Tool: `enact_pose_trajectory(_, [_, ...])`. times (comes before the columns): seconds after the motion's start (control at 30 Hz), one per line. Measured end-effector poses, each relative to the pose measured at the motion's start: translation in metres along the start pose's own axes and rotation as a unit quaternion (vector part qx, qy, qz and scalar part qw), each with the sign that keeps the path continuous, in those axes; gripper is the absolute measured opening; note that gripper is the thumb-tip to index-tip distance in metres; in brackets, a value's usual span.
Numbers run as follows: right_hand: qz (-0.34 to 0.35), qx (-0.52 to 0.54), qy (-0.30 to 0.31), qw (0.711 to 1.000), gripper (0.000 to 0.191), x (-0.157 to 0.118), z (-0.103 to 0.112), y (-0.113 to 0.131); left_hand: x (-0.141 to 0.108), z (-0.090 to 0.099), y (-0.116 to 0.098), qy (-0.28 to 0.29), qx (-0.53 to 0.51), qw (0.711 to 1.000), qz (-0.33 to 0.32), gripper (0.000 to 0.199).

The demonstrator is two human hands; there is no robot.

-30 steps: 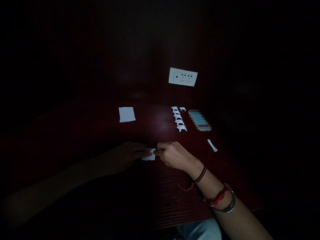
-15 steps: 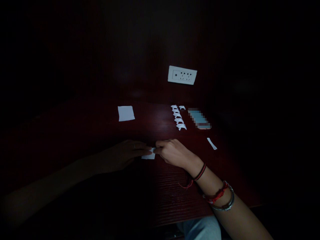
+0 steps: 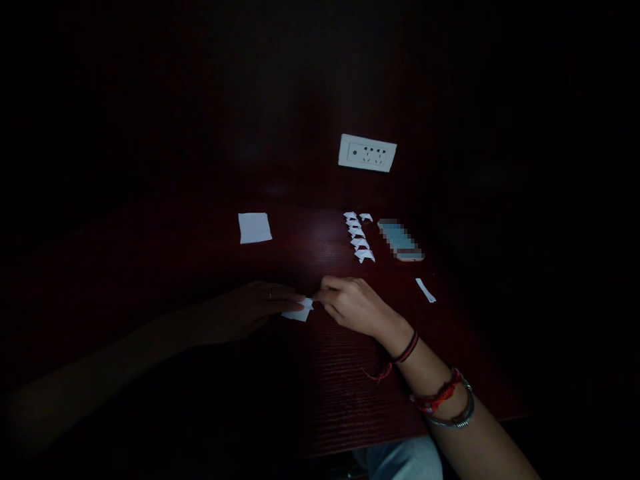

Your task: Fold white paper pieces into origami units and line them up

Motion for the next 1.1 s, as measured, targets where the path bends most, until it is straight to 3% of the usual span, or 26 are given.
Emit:
enact_pose_trajectory(0.27, [0.004,0.055,-0.003,0.998,0.028,0.004,-0.008,-0.009,-0.002,-0.005,0.006,-0.018,-0.025,0.999,-0.004,0.057])
enact_pose_trajectory(0.57, [0.013,0.099,-0.008,0.995,0.025,0.01,-0.01,-0.009,0.001,-0.004,-0.002,-0.019,0.028,0.999,0.022,0.053])
enact_pose_trajectory(1.1, [0.018,0.096,-0.006,0.995,0.022,0.014,-0.012,-0.009,-0.003,-0.01,0.002,-0.034,0.063,0.997,0.006,0.058])
Point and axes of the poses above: each hand's wrist, its own x-axis towards the middle knuckle, its own z-axis out of the back of the hand, y = z × x, the point moved 4 cm from there along x, towards the middle knuckle, and after that the axes turned 6 degrees about x, right-handed, at the moved point
